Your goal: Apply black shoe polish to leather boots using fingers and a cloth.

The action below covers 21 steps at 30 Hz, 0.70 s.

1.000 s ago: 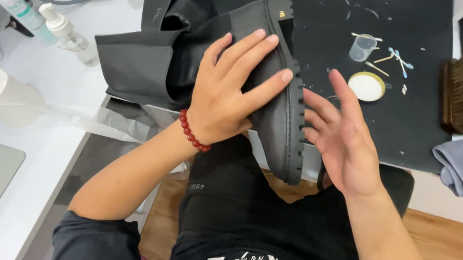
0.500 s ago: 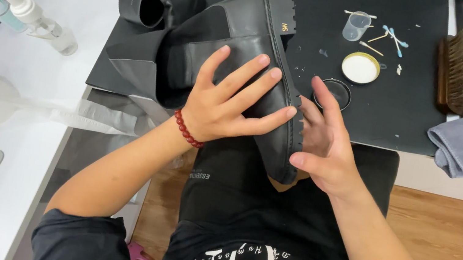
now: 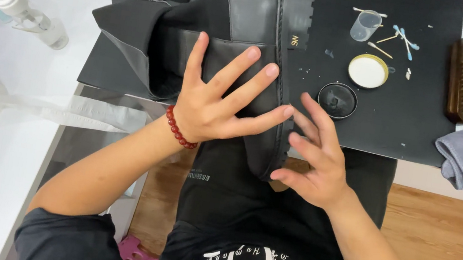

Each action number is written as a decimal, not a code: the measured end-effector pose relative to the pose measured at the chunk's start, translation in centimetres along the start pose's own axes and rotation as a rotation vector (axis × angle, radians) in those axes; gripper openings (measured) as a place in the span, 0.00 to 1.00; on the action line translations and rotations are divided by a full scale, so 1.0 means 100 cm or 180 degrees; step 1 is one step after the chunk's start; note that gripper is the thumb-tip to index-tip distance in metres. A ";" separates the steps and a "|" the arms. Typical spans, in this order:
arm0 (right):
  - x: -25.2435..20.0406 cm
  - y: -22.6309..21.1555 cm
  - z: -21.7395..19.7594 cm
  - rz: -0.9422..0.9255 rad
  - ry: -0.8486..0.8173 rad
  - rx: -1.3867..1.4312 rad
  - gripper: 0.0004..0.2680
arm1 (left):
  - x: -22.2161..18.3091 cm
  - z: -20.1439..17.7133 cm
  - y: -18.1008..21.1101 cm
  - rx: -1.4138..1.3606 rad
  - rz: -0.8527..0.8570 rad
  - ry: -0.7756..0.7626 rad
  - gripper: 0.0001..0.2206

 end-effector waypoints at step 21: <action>-0.030 0.012 -0.013 -0.0500 0.0378 -0.1501 0.14 | 0.026 0.019 -0.068 0.0598 0.0864 -0.0385 0.15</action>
Point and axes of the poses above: each hand's wrist, its own x-axis towards the middle knuckle, its own z-axis out of the palm, y = z × x, the point moved 4 cm from there along x, towards the middle knuckle, and after that the axes turned 10 degrees about -z, right-handed, at the moved point
